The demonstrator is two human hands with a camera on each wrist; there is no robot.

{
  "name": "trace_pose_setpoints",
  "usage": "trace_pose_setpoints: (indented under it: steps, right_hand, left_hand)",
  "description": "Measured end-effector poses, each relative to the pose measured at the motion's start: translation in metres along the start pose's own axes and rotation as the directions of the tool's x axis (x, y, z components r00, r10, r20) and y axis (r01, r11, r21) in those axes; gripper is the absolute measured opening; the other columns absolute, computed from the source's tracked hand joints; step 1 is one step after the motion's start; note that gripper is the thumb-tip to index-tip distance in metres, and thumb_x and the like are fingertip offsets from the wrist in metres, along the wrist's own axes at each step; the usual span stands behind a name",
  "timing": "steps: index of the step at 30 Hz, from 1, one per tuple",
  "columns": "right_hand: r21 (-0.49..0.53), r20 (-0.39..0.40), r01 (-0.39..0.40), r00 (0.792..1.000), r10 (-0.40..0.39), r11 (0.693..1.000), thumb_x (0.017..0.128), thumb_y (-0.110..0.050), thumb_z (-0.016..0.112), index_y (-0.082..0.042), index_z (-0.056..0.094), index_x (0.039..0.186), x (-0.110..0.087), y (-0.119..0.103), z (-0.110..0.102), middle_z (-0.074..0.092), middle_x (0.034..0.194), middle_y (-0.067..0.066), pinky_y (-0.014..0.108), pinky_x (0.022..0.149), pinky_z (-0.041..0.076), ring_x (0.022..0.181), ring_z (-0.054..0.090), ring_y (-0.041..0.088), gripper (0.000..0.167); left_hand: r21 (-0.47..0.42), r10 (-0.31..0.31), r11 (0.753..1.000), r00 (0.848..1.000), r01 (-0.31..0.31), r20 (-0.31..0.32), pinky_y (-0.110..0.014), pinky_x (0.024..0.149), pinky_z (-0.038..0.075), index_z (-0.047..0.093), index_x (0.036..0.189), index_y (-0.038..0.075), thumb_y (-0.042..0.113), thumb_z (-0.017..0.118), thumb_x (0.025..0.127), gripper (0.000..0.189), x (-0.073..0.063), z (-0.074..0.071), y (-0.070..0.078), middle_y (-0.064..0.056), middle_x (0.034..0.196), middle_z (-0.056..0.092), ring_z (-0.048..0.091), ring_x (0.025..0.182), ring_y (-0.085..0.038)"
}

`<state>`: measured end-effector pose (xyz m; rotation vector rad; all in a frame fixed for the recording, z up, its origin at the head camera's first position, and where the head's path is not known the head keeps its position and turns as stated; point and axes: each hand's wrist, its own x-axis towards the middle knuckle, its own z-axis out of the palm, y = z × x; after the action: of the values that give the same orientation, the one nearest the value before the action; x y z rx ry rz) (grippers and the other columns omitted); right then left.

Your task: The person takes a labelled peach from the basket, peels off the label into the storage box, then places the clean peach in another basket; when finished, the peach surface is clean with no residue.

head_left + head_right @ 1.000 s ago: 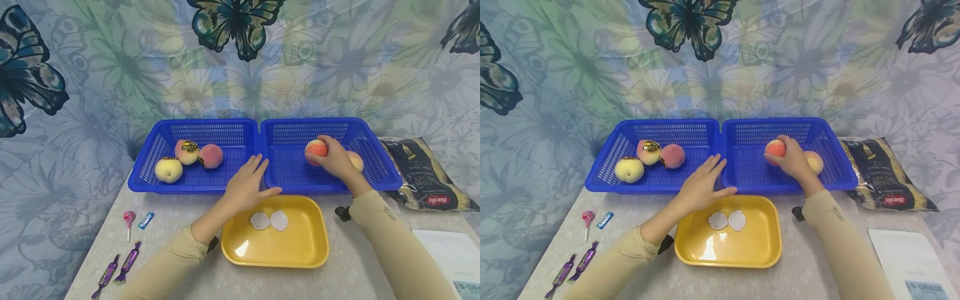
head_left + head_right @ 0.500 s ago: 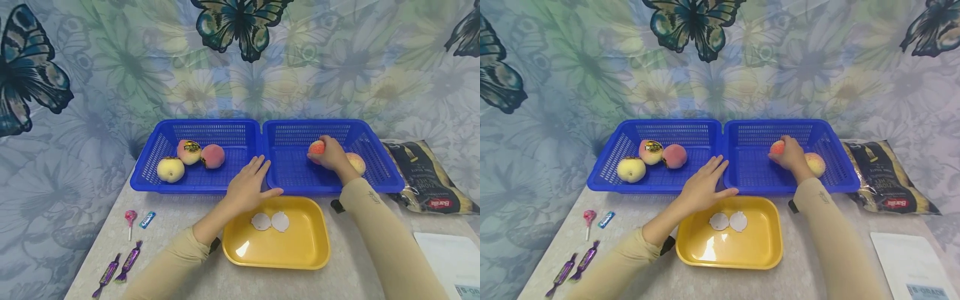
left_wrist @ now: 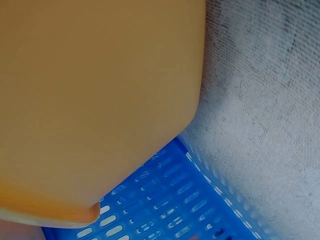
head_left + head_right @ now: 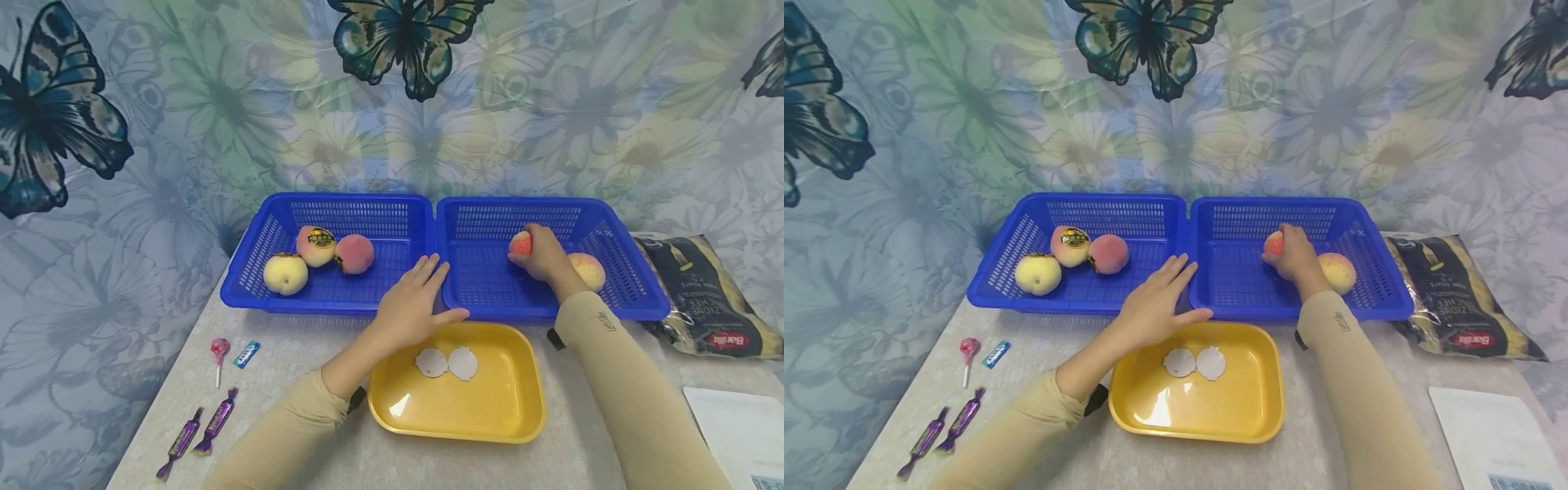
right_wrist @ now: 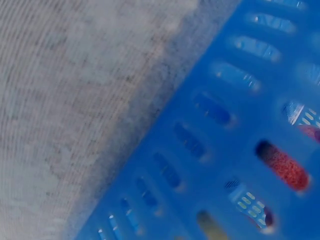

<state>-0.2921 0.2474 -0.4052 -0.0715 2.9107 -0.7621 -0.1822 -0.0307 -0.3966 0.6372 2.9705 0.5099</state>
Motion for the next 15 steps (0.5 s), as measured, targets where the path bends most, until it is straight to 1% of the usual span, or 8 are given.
trace_pose_setpoints:
  steps: [6, 11, 15]
  right_hand:
    - [-0.033, -0.019, -0.003, 1.000, 0.002, 0.999, 0.093, -0.026, 0.069, 0.007, 0.023, 0.152, -0.0009, 0.0001, 0.0014, 0.028, 0.151, 0.034, 0.065, 0.114, 0.028, 0.138, 0.032, 0.052, 0.081]
    - [-0.018, -0.042, 0.014, 0.999, -0.015, 1.000, 0.092, -0.026, 0.070, 0.006, 0.025, 0.151, -0.0014, -0.0002, 0.0034, 0.030, 0.151, 0.034, 0.064, 0.116, 0.027, 0.139, 0.032, 0.050, 0.081]
    - [-0.005, -0.043, 0.027, 0.999, -0.027, 1.000, 0.093, -0.025, 0.069, 0.004, 0.026, 0.152, -0.0011, -0.0001, 0.0047, 0.030, 0.152, 0.033, 0.064, 0.116, 0.027, 0.140, 0.031, 0.050, 0.079]
  left_hand:
    - [-0.011, 0.004, 1.000, 1.000, -0.004, 0.005, -0.050, 0.120, 0.030, 0.026, 0.158, 0.020, 0.078, 0.047, 0.087, 0.095, 0.0003, 0.0003, 0.0003, -0.002, 0.168, 0.015, 0.011, 0.155, -0.022]
    - [-0.013, 0.001, 1.000, 1.000, -0.001, 0.003, -0.050, 0.120, 0.030, 0.026, 0.158, 0.021, 0.078, 0.047, 0.086, 0.095, 0.0005, 0.0010, -0.0007, -0.001, 0.168, 0.015, 0.010, 0.155, -0.021]
    - [-0.018, 0.000, 1.000, 1.000, 0.000, -0.002, -0.051, 0.119, 0.031, 0.026, 0.159, 0.021, 0.079, 0.046, 0.086, 0.095, 0.0002, 0.0014, -0.0016, -0.001, 0.168, 0.015, 0.011, 0.155, -0.022]
